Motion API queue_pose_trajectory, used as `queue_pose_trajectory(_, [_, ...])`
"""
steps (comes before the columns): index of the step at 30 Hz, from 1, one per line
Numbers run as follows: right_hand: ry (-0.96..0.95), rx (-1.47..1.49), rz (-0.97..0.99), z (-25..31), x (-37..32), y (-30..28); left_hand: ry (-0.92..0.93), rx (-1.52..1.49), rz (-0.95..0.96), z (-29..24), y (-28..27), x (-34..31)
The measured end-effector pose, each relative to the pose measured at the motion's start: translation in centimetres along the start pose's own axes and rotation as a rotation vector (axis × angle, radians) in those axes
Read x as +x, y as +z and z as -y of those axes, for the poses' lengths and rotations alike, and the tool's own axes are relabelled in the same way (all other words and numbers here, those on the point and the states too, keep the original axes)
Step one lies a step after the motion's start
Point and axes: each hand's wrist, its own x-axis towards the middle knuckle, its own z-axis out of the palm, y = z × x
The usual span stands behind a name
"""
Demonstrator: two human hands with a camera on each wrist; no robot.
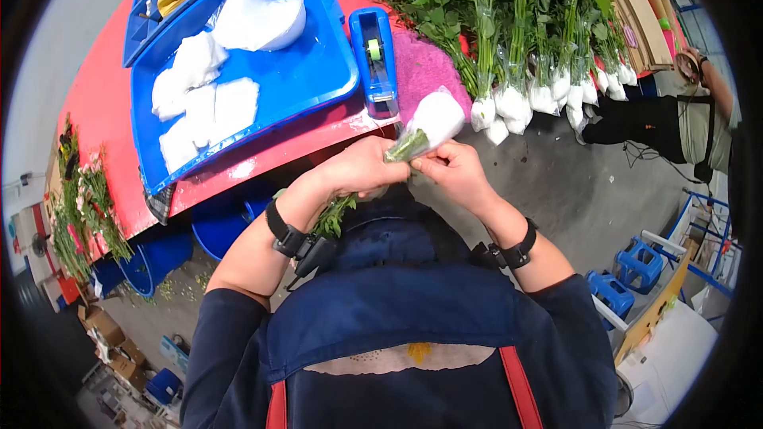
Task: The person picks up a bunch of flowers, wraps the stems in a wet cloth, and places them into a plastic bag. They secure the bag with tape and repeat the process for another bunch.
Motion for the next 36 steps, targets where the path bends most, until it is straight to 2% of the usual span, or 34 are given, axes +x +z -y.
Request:
queue_pose_trajectory(1, [-0.024,0.082,0.028,-0.5,0.2,0.1,-0.025,-0.067,0.097,-0.2,0.0,-0.5])
queue_pose_trajectory(3, [-0.077,0.251,0.081,-0.8,0.8,0.6,-0.026,-0.051,-0.003,-0.8,0.6,-1.3])
queue_pose_trajectory(6, [-0.167,-0.038,0.056,0.6,2.8,0.3,0.065,0.060,-0.200,-0.9,1.2,-2.6])
queue_pose_trajectory(8, [-0.579,-0.433,-0.137,2.2,5.7,0.7,0.152,0.073,-0.271,-0.5,1.5,-3.5])
queue_pose_trajectory(9, [-0.785,-0.627,-0.240,2.7,7.2,1.0,0.187,0.116,-0.240,0.0,1.6,-3.8])
queue_pose_trajectory(10, [-0.874,-0.592,-0.218,2.9,8.2,1.3,0.188,0.123,-0.241,0.3,1.7,-4.1])
queue_pose_trajectory(13, [-0.887,-0.920,-0.021,0.8,9.4,0.9,0.224,0.234,-0.293,0.8,1.8,-4.8])
queue_pose_trajectory(14, [-0.839,-1.012,-0.028,0.1,8.6,0.8,0.242,0.285,-0.320,1.0,1.7,-4.9])
queue_pose_trajectory(17, [-0.825,-0.672,-0.013,-3.2,7.8,0.6,0.254,0.337,-0.437,1.0,1.3,-5.1])
queue_pose_trajectory(18, [-0.855,-0.664,-0.030,-3.8,8.5,0.5,0.220,0.378,-0.459,0.9,1.1,-4.9])
queue_pose_trajectory(20, [-0.582,-0.629,0.024,-5.8,8.4,1.9,0.142,0.465,-0.514,0.7,0.5,-4.7])
queue_pose_trajectory(21, [-0.452,-0.609,0.058,-6.1,8.1,2.8,0.166,0.446,-0.568,1.6,0.2,-4.7])
queue_pose_trajectory(23, [-0.331,-0.514,0.333,-4.6,6.7,4.4,0.209,0.401,-0.695,3.7,-1.0,-4.6])
queue_pose_trajectory(25, [-0.176,-0.424,0.606,-1.8,4.8,5.6,0.089,0.504,-0.800,3.9,-2.4,-6.3])
queue_pose_trajectory(27, [0.095,-0.171,0.730,5.5,3.7,7.5,-0.030,0.551,-0.852,4.8,-3.5,-7.5])
queue_pose_trajectory(28, [0.236,-0.047,0.775,8.5,3.3,8.5,-0.061,0.685,-0.834,6.8,-3.6,-6.9])
queue_pose_trajectory(29, [0.226,-0.038,0.740,9.7,3.9,9.6,-0.050,0.725,-0.853,7.3,-3.3,-7.3])
queue_pose_trajectory(31, [0.344,-0.095,0.736,12.2,5.1,11.7,-0.022,0.812,-0.898,7.8,-3.0,-8.2])
queue_pose_trajectory(33, [0.458,0.024,0.714,12.5,7.2,13.4,0.045,0.769,-0.871,8.1,-2.9,-9.9])
queue_pose_trajectory(36, [0.554,0.049,0.843,15.1,8.3,15.0,0.098,0.691,-0.912,9.2,-3.0,-11.7])
